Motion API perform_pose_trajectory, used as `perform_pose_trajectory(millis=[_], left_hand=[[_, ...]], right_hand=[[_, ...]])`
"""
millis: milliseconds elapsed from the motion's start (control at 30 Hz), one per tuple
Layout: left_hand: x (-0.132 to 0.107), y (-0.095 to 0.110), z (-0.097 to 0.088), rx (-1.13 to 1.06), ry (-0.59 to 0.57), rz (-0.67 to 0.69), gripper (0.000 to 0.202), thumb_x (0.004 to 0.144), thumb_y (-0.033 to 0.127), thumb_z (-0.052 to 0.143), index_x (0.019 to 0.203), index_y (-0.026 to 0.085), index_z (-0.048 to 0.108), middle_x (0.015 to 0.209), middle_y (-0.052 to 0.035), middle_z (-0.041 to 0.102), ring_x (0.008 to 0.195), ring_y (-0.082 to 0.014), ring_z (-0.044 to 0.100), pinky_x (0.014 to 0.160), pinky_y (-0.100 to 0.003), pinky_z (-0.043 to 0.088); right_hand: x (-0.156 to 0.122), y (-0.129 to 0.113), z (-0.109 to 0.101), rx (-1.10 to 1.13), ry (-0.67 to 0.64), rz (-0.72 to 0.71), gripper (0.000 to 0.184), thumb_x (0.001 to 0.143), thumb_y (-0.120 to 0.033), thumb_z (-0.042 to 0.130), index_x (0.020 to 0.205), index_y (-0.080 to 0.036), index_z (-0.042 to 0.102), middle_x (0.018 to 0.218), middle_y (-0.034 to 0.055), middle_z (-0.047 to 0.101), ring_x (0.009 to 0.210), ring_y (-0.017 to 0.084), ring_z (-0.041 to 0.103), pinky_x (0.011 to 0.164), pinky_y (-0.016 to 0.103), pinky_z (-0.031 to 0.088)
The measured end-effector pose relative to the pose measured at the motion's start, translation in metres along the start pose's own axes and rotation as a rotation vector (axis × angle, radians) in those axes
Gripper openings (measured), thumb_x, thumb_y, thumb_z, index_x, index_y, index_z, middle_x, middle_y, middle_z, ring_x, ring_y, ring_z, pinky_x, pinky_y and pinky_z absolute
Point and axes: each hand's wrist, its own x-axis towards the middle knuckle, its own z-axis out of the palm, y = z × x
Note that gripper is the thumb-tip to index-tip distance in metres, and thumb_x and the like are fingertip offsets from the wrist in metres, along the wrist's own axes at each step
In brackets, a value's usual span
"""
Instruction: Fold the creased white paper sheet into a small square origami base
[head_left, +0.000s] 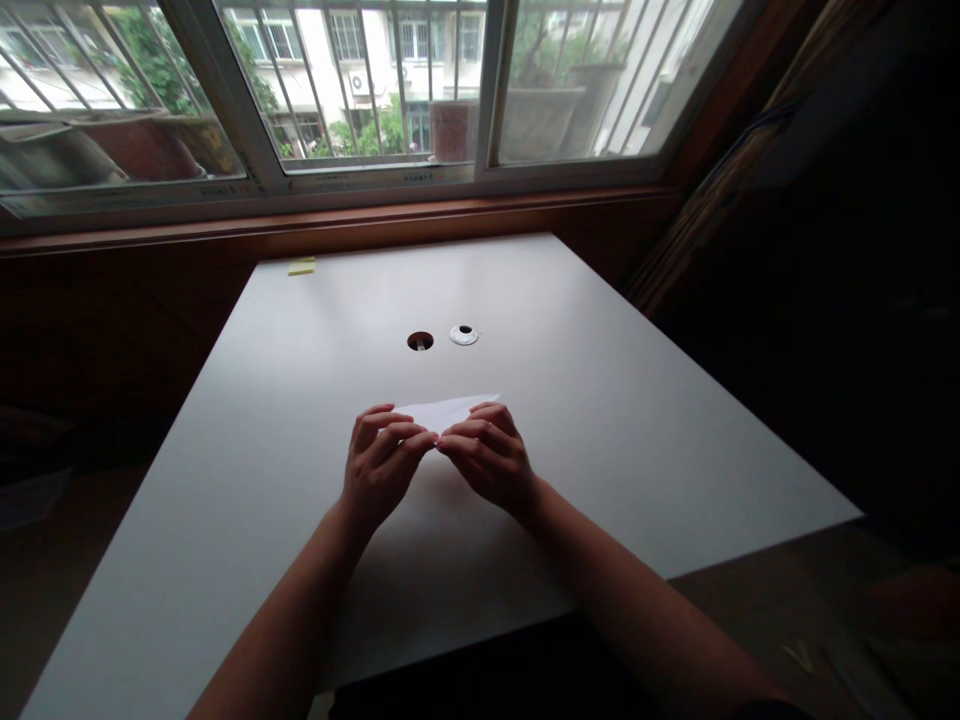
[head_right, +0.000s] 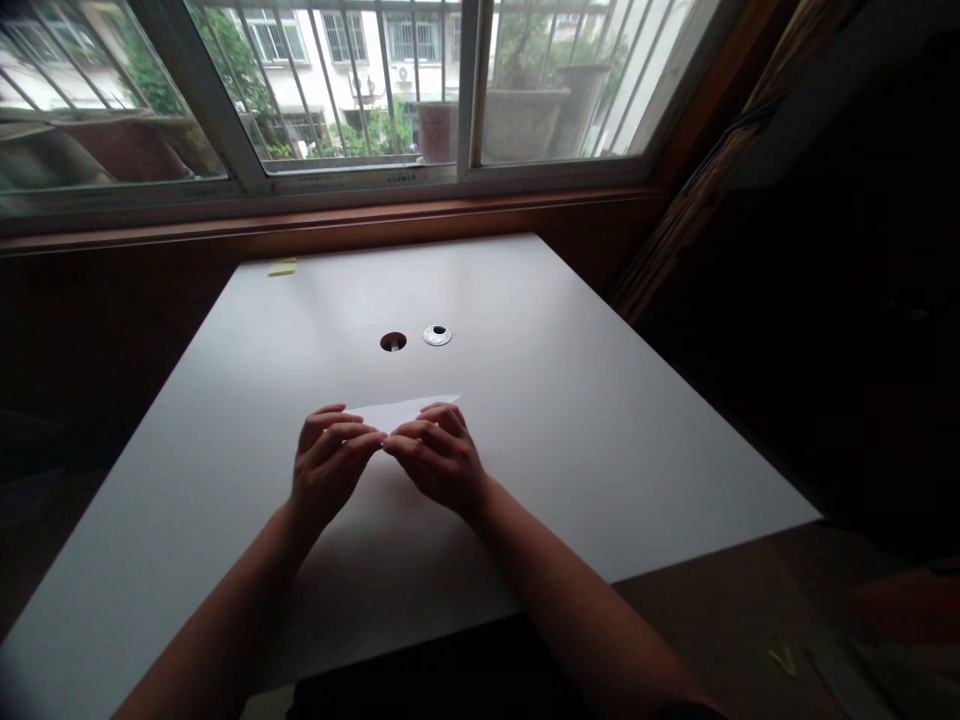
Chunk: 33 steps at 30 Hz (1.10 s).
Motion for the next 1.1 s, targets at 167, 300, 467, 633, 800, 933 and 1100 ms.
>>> perform_pose_trajectory(millis=[167, 300, 467, 633, 800, 933, 1100], left_hand=[[-0.001, 0.0, 0.0, -0.008, -0.005, 0.002, 0.031, 0.08, 0.014, 0.074, 0.106, 0.03, 0.069, 0.091, 0.0, 0.071, 0.097, -0.0201, 0.059, 0.1, -0.045, 0.047], [-0.001, -0.002, 0.001, -0.034, -0.04, -0.007, 0.03, 0.079, 0.015, 0.074, 0.105, 0.028, 0.068, 0.094, -0.0003, 0.072, 0.099, -0.0203, 0.061, 0.1, -0.044, 0.048], [0.0, -0.009, 0.006, -0.057, -0.151, -0.066, 0.027, 0.082, 0.021, 0.072, 0.108, 0.024, 0.065, 0.1, -0.0028, 0.073, 0.099, -0.0197, 0.064, 0.102, -0.044, 0.046], [-0.006, -0.014, 0.008, -0.104, -0.2, -0.13, 0.008, 0.087, 0.021, 0.066, 0.095, 0.023, 0.067, 0.088, -0.0017, 0.073, 0.083, -0.0164, 0.067, 0.095, -0.037, 0.049], [-0.013, -0.017, 0.007, -0.169, -0.153, -0.298, 0.008, 0.088, 0.024, 0.065, 0.096, 0.022, 0.068, 0.088, -0.0034, 0.075, 0.079, -0.016, 0.069, 0.074, -0.027, 0.051], [-0.012, -0.017, 0.008, -0.287, -0.244, -0.509, 0.018, 0.088, 0.032, 0.065, 0.102, 0.022, 0.069, 0.087, -0.0029, 0.075, 0.071, -0.0147, 0.068, 0.066, -0.023, 0.048], [-0.008, -0.021, 0.01, -0.515, -0.251, -0.82, 0.028, 0.083, 0.044, 0.068, 0.098, 0.02, 0.072, 0.089, -0.0055, 0.075, 0.077, -0.0199, 0.068, 0.067, -0.026, 0.049]], right_hand=[[0.0, 0.0, 0.0, 0.025, 0.012, -0.009, 0.035, 0.078, -0.013, 0.075, 0.107, -0.03, 0.066, 0.097, -0.0023, 0.074, 0.089, 0.018, 0.057, 0.086, 0.038, 0.05], [0.0, -0.001, -0.002, 0.035, 0.021, -0.013, 0.035, 0.078, -0.011, 0.074, 0.107, -0.03, 0.066, 0.096, -0.0015, 0.074, 0.087, 0.018, 0.059, 0.082, 0.037, 0.051], [0.0, 0.001, -0.001, 0.089, 0.082, 0.018, 0.032, 0.08, -0.009, 0.071, 0.104, -0.029, 0.064, 0.092, -0.0004, 0.073, 0.083, 0.018, 0.062, 0.08, 0.037, 0.052], [0.001, 0.005, 0.002, 0.18, 0.089, 0.121, 0.032, 0.081, -0.011, 0.071, 0.107, -0.028, 0.063, 0.094, 0.0027, 0.072, 0.086, 0.019, 0.063, 0.081, 0.038, 0.053], [0.0, 0.014, 0.003, 0.31, -0.015, 0.378, 0.011, 0.088, -0.024, 0.065, 0.099, -0.023, 0.068, 0.091, 0.0052, 0.07, 0.084, 0.019, 0.064, 0.077, 0.034, 0.052], [-0.004, 0.025, 0.003, 0.421, -0.097, 0.6, 0.016, 0.089, -0.034, 0.064, 0.086, -0.02, 0.07, 0.08, 0.0042, 0.069, 0.075, 0.018, 0.063, 0.069, 0.029, 0.048], [-0.009, 0.036, 0.004, 0.4, -0.15, 0.832, 0.033, 0.086, -0.05, 0.062, 0.082, -0.018, 0.07, 0.072, 0.0028, 0.066, 0.066, 0.017, 0.058, 0.061, 0.027, 0.043]])
